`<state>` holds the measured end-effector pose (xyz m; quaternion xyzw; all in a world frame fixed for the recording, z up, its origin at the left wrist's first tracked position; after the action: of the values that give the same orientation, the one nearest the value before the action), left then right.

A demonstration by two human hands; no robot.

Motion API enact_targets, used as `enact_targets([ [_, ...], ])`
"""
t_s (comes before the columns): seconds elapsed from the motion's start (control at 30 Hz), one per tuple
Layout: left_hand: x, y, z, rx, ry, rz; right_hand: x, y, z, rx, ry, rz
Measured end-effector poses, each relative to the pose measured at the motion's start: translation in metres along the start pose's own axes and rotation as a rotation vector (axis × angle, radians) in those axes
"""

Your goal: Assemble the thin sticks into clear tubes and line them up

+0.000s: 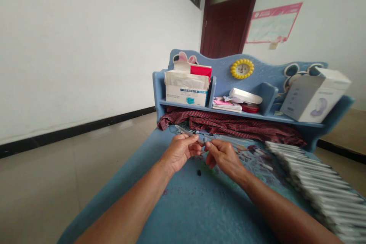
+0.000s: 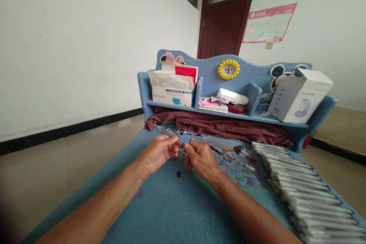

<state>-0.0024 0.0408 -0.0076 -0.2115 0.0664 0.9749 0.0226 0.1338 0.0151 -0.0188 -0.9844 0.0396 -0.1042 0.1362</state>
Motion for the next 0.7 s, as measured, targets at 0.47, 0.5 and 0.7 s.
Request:
enact_targets([
  [0.47,-0.0009,0.0009,0.0000,-0.022,-0.034,-0.002,-0.0004,0.0014,-0.0026,-0.012,-0.013,0.031],
  [0.5,-0.0009,0.0009,-0.0001,-0.022,-0.034,-0.003,-0.0007,0.0015,-0.0023,-0.012,-0.013,0.028],
  [0.7,0.0006,-0.0006,-0.0007,-0.022,-0.042,0.000,-0.0024,0.0018,-0.0002,-0.030,-0.005,-0.002],
])
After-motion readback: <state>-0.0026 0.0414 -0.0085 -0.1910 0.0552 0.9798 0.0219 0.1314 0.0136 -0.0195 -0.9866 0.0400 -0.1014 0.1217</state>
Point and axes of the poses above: each hand's wrist, its own y-axis away from the middle knuckle, its own x-axis out of the back of the hand, z = x × y, the point moved 3 cm from there along -y, towards the middle knuckle, and after that the axes turned 15 degrees about z, right-handed, at the moved point
